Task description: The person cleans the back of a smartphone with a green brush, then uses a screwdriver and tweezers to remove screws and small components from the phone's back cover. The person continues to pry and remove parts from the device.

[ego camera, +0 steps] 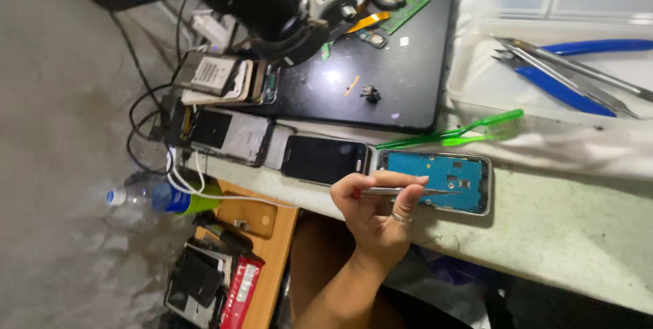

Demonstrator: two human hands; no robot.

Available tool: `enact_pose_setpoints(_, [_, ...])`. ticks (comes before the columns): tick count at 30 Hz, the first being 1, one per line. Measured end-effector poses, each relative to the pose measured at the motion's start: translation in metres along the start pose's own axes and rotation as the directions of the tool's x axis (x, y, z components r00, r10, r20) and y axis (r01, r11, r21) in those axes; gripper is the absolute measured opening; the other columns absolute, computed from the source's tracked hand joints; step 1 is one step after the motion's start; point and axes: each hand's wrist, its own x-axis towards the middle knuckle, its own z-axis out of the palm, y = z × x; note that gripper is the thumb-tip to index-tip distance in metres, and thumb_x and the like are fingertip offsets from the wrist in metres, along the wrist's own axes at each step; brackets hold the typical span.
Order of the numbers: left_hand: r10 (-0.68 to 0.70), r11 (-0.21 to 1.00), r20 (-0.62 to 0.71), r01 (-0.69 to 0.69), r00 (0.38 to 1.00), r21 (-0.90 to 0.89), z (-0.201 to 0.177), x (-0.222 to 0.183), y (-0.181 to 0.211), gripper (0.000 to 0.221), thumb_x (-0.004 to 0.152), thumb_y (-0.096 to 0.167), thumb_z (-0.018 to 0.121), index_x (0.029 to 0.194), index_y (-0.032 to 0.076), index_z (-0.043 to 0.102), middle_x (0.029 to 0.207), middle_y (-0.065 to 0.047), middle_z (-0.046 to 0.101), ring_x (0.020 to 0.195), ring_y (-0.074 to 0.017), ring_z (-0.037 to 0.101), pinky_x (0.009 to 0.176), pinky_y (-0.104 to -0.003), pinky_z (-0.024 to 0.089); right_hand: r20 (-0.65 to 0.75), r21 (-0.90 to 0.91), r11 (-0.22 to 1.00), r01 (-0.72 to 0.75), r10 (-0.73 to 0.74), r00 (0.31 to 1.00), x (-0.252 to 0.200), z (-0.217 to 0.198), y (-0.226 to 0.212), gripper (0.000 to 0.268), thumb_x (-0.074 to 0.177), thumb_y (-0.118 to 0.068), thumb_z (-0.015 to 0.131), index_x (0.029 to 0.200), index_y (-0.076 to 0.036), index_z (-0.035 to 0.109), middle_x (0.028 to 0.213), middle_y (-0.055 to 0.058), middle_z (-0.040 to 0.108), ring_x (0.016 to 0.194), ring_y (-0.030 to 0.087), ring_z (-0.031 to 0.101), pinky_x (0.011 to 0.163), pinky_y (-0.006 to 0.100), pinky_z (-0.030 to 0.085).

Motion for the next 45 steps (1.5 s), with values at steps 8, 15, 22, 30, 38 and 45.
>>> enact_pose_setpoints(8, [0.143,0.985,-0.183,-0.121,0.973,0.126,0.016,0.014,0.01,0.04,0.11,0.01,0.057,0.132,0.014,0.024,0.111,-0.024,0.069,0.1,-0.0295,0.075,0.095,-0.042,0.062,0.275,-0.072,0.996,-0.043,0.061,0.96,-0.005,0.006,0.002,0.029,0.086,-0.045,0.063,0.096,-0.018,0.063,0.094,0.005,0.062,0.088,0.026,0.066,0.07,0.044,0.055])
enact_pose_setpoints(15, [0.144,0.985,-0.218,-0.118,0.965,0.127,0.0,0.003,0.004,0.036,0.113,0.011,0.054,0.132,0.012,0.023,0.115,-0.027,0.067,0.103,-0.0325,0.072,0.1,-0.045,0.057,-0.458,0.032,0.988,-0.149,0.148,0.877,0.034,0.007,0.053,0.065,0.066,-0.051,0.068,0.12,-0.014,0.069,0.122,0.007,0.071,0.108,0.026,0.065,0.083,0.04,0.052])
enact_pose_setpoints(22, [0.085,0.996,-0.318,-0.079,0.944,0.032,0.0,0.007,0.011,0.037,0.111,0.014,0.054,0.13,0.011,0.022,0.117,-0.027,0.065,0.106,-0.0333,0.071,0.104,-0.049,0.057,-0.447,-0.049,0.997,-0.052,0.025,0.894,0.044,0.012,0.062,0.053,0.069,-0.036,0.075,0.116,-0.012,0.07,0.12,0.006,0.071,0.108,0.026,0.067,0.088,0.042,0.055])
enact_pose_setpoints(30, [0.107,0.991,-0.412,-0.13,0.905,-0.027,-0.001,0.008,0.003,0.037,0.111,0.015,0.054,0.131,0.009,0.024,0.114,-0.026,0.065,0.112,-0.0348,0.068,0.111,-0.05,0.05,-0.54,-0.006,1.0,0.012,-0.013,0.842,0.044,0.019,0.072,0.048,0.066,-0.024,0.078,0.112,-0.011,0.072,0.115,0.009,0.073,0.096,0.027,0.072,0.079,0.039,0.058])
enact_pose_setpoints(38, [0.067,0.977,-0.485,-0.156,0.872,-0.145,-0.005,0.012,0.002,0.037,0.11,0.017,0.053,0.133,0.009,0.026,0.11,-0.025,0.067,0.105,-0.0307,0.067,0.109,-0.051,0.05,-0.616,0.096,0.994,0.055,0.016,0.788,0.044,0.021,0.076,0.041,0.081,-0.015,0.071,0.12,-0.006,0.068,0.115,0.013,0.075,0.093,0.029,0.073,0.082,0.037,0.057])
enact_pose_setpoints(45, [0.117,0.965,-0.488,-0.215,0.865,-0.148,-0.004,0.013,-0.001,0.033,0.112,0.017,0.052,0.133,0.009,0.027,0.112,-0.026,0.067,0.106,-0.0288,0.067,0.11,-0.05,0.051,0.045,0.938,0.238,-0.251,0.636,0.77,0.04,0.032,0.084,0.041,0.105,-0.023,0.051,0.132,0.0,0.07,0.104,0.017,0.077,0.082,0.026,0.08,0.077,0.036,0.065])
